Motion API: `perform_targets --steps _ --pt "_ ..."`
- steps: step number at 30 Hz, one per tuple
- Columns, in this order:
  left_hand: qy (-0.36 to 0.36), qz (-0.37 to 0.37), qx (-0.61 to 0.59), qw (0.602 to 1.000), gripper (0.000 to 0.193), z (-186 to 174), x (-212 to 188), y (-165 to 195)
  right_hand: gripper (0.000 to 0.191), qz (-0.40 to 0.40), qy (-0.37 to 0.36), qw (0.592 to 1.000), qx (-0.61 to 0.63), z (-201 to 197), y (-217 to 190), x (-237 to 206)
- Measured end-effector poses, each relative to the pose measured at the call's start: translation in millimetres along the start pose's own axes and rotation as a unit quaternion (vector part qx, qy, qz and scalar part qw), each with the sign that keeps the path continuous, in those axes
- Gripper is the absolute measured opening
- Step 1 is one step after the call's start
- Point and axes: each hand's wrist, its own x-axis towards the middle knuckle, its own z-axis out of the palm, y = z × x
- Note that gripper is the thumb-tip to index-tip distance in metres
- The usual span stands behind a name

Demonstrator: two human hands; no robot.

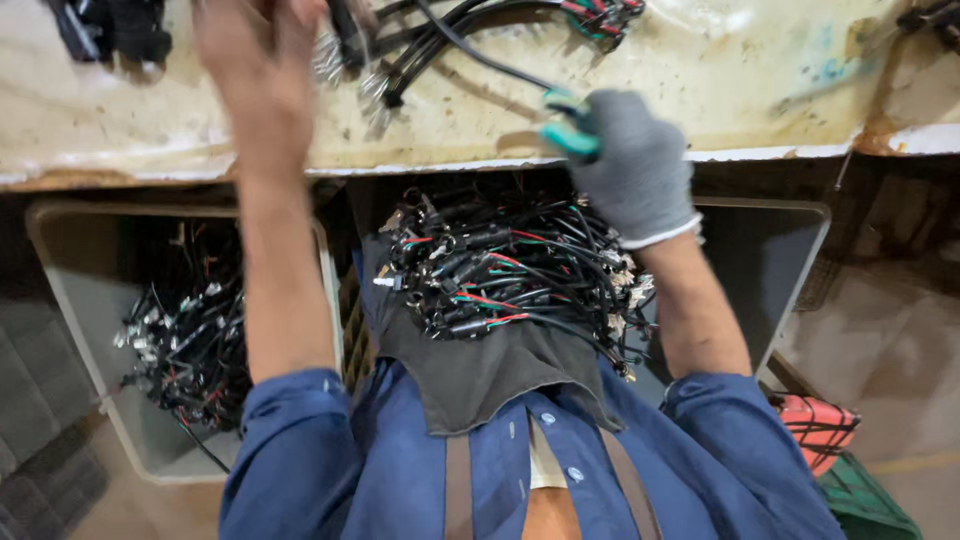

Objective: The person holds a cable harness on their lap and uses pliers to cut and strip insulation from the wires, then places the processed harnesses and connectors onto the workbench and into bins. They repeatedly pull harnesses from a bin, work on the wires, and set finished pieces aside on the table.

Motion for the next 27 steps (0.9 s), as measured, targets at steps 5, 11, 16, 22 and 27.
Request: perform_targets --steps 5,11,16,22,27 --pt "-0.168 -0.160 -0.107 0.967 0.038 29 -114 -16 0.024 -0.036 0.009 0.999 0.025 7 22 -2" --pt "-0.215 -0.176 -0.077 0.958 0.040 59 -140 2 0.010 -0.047 0.003 0.997 0.061 -20 -10 25" --pt "-0.218 -0.216 -0.075 0.949 0.038 58 -140 11 0.011 0.139 -0.038 0.923 0.356 -47 -57 4" --pt "-0.231 -0.117 0.111 0.959 0.027 63 -145 7 0.018 -0.074 -0.091 0.951 0.285 -23 -58 -42" --pt "-0.213 -0.089 0.139 0.963 0.022 69 -140 17 0.018 0.172 -0.018 0.823 0.541 -24 -71 -52"
